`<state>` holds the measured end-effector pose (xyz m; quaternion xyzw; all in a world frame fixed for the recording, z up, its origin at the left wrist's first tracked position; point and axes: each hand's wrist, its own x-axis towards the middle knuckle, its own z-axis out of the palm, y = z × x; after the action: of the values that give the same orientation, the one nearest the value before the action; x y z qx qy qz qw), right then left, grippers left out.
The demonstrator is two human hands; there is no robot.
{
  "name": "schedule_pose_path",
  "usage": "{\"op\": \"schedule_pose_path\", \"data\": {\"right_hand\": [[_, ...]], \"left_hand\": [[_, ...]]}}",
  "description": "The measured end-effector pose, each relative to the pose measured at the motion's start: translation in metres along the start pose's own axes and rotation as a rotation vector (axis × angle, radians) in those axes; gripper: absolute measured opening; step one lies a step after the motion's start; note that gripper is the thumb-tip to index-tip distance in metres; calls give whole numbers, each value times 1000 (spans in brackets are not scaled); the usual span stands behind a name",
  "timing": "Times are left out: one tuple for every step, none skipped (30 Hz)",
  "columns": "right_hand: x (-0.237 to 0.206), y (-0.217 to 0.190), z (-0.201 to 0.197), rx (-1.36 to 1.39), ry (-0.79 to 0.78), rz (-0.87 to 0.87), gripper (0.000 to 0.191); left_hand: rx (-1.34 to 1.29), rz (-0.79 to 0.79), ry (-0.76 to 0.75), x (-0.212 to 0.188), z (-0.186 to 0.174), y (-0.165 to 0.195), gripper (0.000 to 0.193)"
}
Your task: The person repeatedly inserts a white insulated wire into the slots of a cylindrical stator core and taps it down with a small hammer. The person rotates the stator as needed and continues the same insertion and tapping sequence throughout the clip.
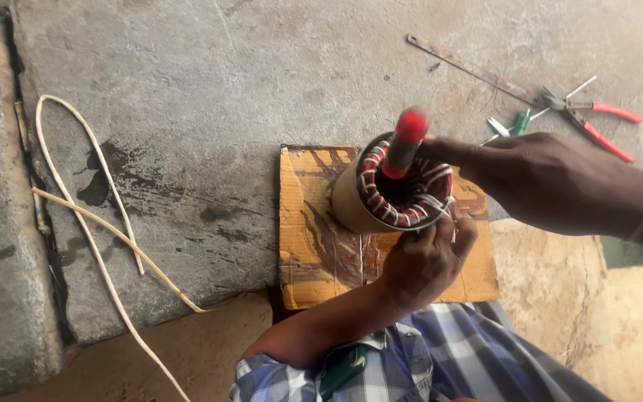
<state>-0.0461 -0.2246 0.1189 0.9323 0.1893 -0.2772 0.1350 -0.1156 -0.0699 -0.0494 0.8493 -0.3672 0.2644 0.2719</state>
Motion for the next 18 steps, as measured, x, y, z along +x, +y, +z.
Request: {"op": "schedule_pose_path", "data": {"right_hand": [[1, -1, -4, 95, 44, -97, 66], [1, -1, -7, 199, 86, -189, 65], [1, -2, -8, 298, 129, -284, 64], [1, -1, -10, 159, 28, -157, 62], [0, -2, -10, 24, -76, -27, 60], [0, -2, -9, -116, -178, 100, 59], [-1, -2, -9, 19, -35, -66, 56], [-2, -3, -9, 160, 110, -228, 54], [-3, -4, -9, 296, 259, -392, 52], [-4, -5, -10, 205, 122, -237, 52], [-5, -7, -10, 115, -16, -82, 53], [-6, -9, -10, 22, -151, 73, 53], [-8, -9, -12, 108, -25, -58, 55], [-11, -8, -13, 192, 98, -189, 57], [-13, -8, -13, 273, 226, -322, 60], [-16, -6, -12, 195, 122, -186, 58], [-19, -5, -10, 115, 14, -53, 57], [-22, -4, -5, 31, -92, 77, 56]], "left_hand": [[-10, 1, -24, -1, 1, 0, 20], [-26, 7, -54, -1, 1, 0, 18], [-39, 10, -82, -2, 2, 0, 17], [-19, 10, -47, -2, 2, 1, 19], [-5, 10, -15, -3, 3, 1, 21], [13, 5, 20, -3, 3, 2, 23], [6, 1, 8, -3, 3, 3, 22], [-6, 2, -9, -3, 3, 3, 22], [-11, -1, -22, -3, 3, 4, 21], [2, -1, -15, -3, 3, 5, 22], [14, -3, -11, -2, 3, 6, 22], [29, -7, -4, -2, 2, 7, 22], [9, -5, -34, -2, 2, 8, 21], [-14, -6, -64, -1, 2, 9, 21], [-31, -6, -92, -1, 2, 10, 20], [-3, 0, -47, -1, 1, 11, 21], [26, 0, 0, -1, 2, 12, 23], [57, -1, 47, -1, 2, 13, 24]]}}
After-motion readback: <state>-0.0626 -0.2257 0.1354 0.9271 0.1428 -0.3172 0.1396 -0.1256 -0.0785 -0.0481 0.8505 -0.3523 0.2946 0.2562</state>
